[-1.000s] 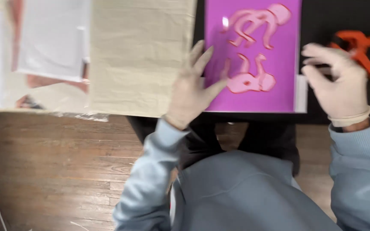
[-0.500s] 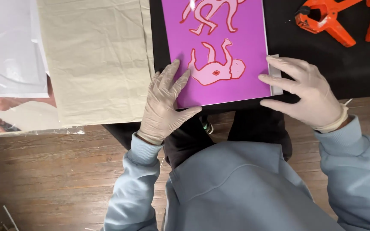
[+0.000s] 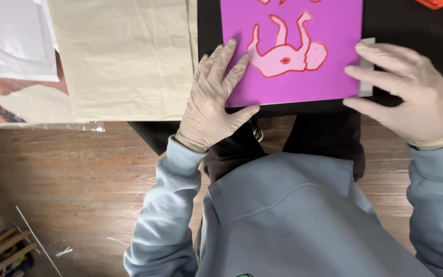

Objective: Aligning artwork on a mounting board and securing it with spring clamps.

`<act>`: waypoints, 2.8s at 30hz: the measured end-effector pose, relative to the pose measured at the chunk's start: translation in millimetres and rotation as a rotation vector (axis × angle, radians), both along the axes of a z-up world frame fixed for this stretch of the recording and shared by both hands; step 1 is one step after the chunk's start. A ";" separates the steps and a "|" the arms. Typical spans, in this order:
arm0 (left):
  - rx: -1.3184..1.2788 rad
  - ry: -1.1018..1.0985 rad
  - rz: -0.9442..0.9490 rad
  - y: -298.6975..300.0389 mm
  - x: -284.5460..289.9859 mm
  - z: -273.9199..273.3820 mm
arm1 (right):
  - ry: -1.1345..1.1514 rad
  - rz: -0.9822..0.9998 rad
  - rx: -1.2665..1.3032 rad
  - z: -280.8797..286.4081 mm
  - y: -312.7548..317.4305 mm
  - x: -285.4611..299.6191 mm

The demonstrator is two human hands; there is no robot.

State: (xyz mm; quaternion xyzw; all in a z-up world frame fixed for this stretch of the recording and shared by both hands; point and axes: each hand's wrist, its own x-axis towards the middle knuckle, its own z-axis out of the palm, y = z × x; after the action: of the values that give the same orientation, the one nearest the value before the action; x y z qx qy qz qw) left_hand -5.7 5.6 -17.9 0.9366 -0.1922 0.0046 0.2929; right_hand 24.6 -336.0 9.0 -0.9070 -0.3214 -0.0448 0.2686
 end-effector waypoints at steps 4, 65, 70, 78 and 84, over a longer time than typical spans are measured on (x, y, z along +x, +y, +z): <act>-0.010 -0.029 -0.011 -0.2 -2.3 1.5 | -0.009 -0.042 -0.007 -12.8 -5.7 -5.7; -0.037 -0.118 -0.049 9.8 4.1 -30.6 | -0.142 0.077 0.030 -18.5 -11.2 -5.1; -0.023 -0.145 -0.040 12.4 2.3 -38.1 | -0.024 -0.009 -0.035 -26.1 -12.5 -8.4; -0.034 -0.088 -0.013 9.9 -4.5 -21.5 | 0.050 -0.015 -0.048 -83.5 -44.8 -10.1; -0.013 -0.067 -0.029 11.7 -2.5 -22.3 | 0.041 0.012 -0.077 -86.7 -46.3 -8.9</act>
State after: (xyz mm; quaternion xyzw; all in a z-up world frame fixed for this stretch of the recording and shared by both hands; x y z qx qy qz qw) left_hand -8.2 17.2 -40.2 0.9311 -0.2154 0.0331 0.2927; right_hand 15.7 -382.3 -77.7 -0.9155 -0.3226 -0.0121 0.2403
